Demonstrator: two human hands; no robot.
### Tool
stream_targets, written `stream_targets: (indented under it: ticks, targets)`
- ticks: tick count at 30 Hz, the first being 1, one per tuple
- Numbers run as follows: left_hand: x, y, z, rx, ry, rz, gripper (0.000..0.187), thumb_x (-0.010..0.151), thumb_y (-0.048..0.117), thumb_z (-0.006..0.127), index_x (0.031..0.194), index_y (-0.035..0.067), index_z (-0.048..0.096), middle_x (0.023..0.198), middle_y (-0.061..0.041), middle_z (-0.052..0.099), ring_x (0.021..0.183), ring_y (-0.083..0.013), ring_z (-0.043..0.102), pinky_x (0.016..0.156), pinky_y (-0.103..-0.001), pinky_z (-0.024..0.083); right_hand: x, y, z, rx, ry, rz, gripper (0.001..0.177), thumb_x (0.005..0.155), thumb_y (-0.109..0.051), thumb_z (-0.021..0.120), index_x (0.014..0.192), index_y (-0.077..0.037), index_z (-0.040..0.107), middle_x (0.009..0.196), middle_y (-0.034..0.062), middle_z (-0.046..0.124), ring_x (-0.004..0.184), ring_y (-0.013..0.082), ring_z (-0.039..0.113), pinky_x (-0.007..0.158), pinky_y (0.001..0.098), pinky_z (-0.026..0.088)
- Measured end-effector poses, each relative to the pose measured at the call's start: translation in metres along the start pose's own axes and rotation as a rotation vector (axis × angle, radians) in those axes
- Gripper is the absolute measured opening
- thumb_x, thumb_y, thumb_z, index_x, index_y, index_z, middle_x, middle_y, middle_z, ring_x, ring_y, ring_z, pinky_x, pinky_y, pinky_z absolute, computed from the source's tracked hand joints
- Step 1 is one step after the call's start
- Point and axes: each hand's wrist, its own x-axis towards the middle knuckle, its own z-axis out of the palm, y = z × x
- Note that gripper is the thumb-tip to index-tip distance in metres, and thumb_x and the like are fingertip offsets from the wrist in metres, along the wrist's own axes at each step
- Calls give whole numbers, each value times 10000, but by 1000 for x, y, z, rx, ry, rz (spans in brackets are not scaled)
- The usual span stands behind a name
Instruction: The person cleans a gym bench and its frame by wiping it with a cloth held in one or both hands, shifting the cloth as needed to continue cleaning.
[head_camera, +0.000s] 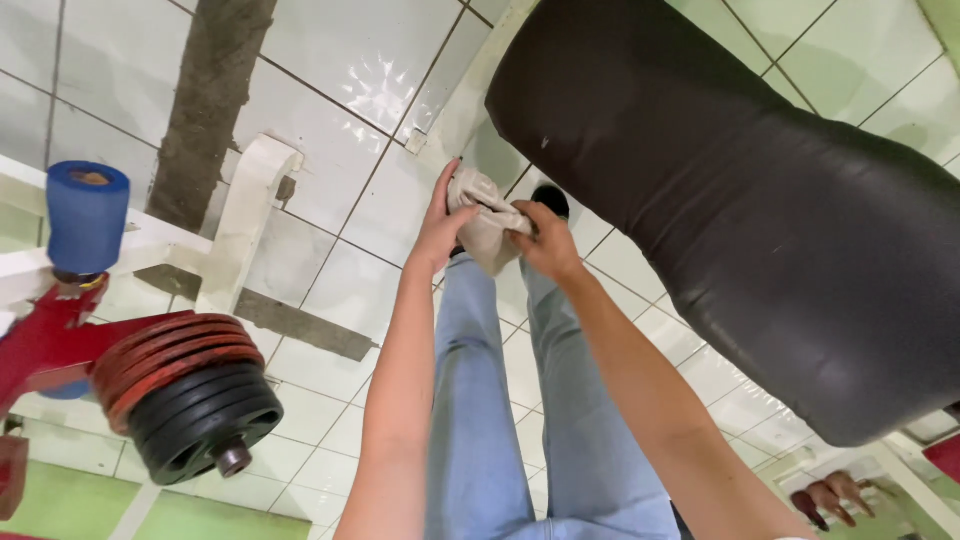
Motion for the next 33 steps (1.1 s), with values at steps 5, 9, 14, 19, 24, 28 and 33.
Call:
stream_targets:
  ticks: [5,9,14,19,24,28,33]
  targets:
    - [-36,83,8,-163,-246,-308,1024,773,-74,682,1570,373,220,1472,-96,461,1255,-272,546,959,-511,554,-2,-5,-15,206,-43,1,417,914,-136,729,1314,-63,637,1176,92,693,1078,198,657,943,324,531]
    - [-31,70,-10,173,-258,-172,893,785,28,822,1575,129,417,1336,-151,565,1178,-267,606,956,-495,573,-13,-26,-30,493,-167,138,364,956,-123,652,1316,-72,639,1186,15,673,1132,133,603,999,293,489]
    - [-46,66,0,471,-147,133,785,775,202,915,1424,51,501,1365,-62,541,1230,-181,570,1025,-356,503,-30,-22,-11,585,-89,257,373,948,-111,540,1321,-123,516,1191,23,626,1112,136,571,970,291,468]
    - [-58,36,3,35,-176,-32,706,806,244,900,1381,1,571,1239,-72,657,1140,-171,622,1019,-332,504,-59,-30,8,720,-97,276,266,999,-174,517,1258,-114,530,1170,38,622,1101,147,573,962,298,470]
    - [-62,20,0,353,178,179,810,730,224,959,1321,-1,454,1173,-105,663,1037,-167,669,877,-323,582,-70,-32,9,529,67,332,314,956,-142,579,1269,-113,592,1084,35,687,981,139,633,840,306,528]
    - [-75,53,0,263,198,136,934,674,254,920,1423,94,385,1132,-71,677,995,-151,685,841,-289,587,-75,-38,-11,253,196,202,265,954,-147,661,1206,-64,661,1030,60,731,961,146,651,854,303,530]
    - [-80,66,-1,342,16,-69,556,793,245,899,1232,-22,687,1108,-102,748,977,-181,699,873,-322,582,-82,-53,-35,216,218,126,315,960,-235,732,1216,-57,689,1057,48,738,980,131,663,875,293,529]
